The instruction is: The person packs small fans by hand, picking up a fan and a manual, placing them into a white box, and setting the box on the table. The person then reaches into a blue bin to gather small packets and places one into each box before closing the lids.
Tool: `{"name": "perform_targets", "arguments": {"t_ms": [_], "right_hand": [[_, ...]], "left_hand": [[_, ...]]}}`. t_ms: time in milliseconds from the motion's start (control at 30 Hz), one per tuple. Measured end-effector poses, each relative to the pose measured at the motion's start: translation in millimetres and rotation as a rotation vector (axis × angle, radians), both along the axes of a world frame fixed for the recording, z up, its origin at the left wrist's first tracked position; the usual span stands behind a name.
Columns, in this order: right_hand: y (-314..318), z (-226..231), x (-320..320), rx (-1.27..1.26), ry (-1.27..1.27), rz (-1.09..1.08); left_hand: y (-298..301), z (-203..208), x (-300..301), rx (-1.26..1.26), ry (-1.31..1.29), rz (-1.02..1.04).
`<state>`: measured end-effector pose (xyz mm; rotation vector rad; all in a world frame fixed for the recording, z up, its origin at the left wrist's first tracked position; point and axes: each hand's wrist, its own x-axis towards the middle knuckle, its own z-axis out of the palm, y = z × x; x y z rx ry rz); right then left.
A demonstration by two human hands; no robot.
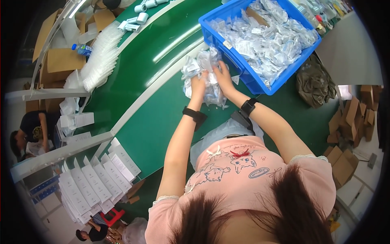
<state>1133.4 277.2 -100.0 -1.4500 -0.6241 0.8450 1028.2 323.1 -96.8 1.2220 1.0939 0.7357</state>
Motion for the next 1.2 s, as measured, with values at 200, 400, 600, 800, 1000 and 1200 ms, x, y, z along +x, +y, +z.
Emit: {"name": "perform_targets", "arguments": {"t_ms": [200,400,600,800,1000,1200], "right_hand": [[-14.7,-17.9,36.5,-0.094,-0.658,0.105],[-20.2,-7.2,45.5,-0.212,-0.850,0.198],[-24.4,27.0,37.6,-0.241,-1.136,0.274],[-30.5,43.8,39.9,-0.233,-1.192,0.302],[-23.8,64.8,25.8,-0.421,-1.318,0.408],[-11.4,49.0,31.5,-0.262,-1.359,0.404]], "left_hand": [[-12.6,14.0,9.8,0.450,0.513,-0.080],[-22.2,16.2,-4.9,0.341,0.788,-0.123],[-23.9,-6.5,-30.6,0.414,0.252,0.086],[-47.2,21.0,-38.8,0.654,0.928,-0.105],[-50.5,65.9,-54.4,0.591,1.044,-0.445],[-38.1,74.2,-67.0,0.431,0.709,-0.354]]}}
